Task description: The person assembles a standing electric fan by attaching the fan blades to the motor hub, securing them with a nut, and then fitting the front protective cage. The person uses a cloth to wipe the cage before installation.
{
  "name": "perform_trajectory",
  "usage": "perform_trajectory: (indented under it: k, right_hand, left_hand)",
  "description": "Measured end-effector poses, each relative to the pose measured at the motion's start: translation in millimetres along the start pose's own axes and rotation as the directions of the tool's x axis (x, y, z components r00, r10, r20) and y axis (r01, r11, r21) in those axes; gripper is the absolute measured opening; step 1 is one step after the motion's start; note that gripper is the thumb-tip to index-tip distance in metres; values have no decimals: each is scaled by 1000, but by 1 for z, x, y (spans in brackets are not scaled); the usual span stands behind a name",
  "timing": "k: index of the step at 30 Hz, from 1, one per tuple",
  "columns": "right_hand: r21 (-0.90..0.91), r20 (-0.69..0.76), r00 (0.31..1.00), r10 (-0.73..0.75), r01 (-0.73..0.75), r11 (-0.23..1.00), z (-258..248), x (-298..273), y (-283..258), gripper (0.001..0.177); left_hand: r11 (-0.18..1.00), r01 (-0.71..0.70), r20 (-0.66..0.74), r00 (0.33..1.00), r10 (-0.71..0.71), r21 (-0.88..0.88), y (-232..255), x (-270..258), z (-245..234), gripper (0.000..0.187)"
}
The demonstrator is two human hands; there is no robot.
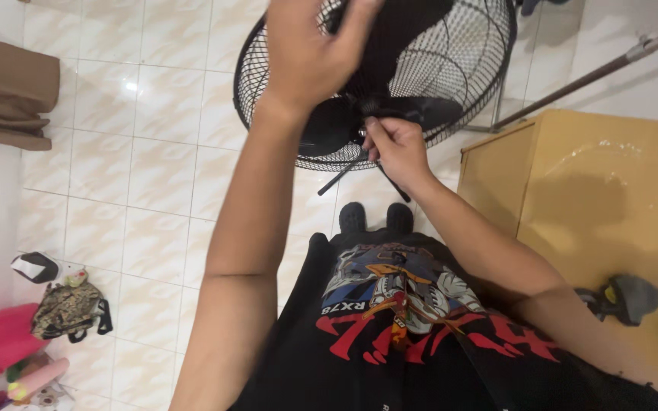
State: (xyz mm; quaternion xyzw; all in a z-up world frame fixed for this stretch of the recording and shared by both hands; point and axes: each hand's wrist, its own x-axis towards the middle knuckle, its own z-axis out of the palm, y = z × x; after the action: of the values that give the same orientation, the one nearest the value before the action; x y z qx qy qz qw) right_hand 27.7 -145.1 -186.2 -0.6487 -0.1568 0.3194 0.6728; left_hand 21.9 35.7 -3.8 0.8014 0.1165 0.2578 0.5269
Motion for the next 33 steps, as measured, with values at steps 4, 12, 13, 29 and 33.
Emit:
perform_trajectory:
  k: [4, 12, 13, 29, 33]
  right_hand:
    - [176, -55, 995, 86, -75, 981, 1, -2, -2, 30]
    - [196, -120, 992, 25, -1, 981, 0, -7, 8, 30]
    - [227, -110, 993, 34, -8, 974, 0, -6, 10, 29]
    - [207, -78, 994, -73, 88, 974, -10, -8, 28, 24]
    - [189, -100, 992, -82, 100, 977, -13, -7, 29, 25]
  left_hand:
    - [885, -354, -144, 901, 410, 303, -20, -31, -39, 31]
    - [960, -14, -266, 960, 91, 279, -68, -88, -54, 77]
    - [952, -22, -261, 960, 106, 304, -70, -88, -55, 77]
    - [905, -208, -192, 937, 293, 371, -80, -75, -56, 81]
    - [923, -145, -215, 949, 232, 357, -80, -73, -52, 82]
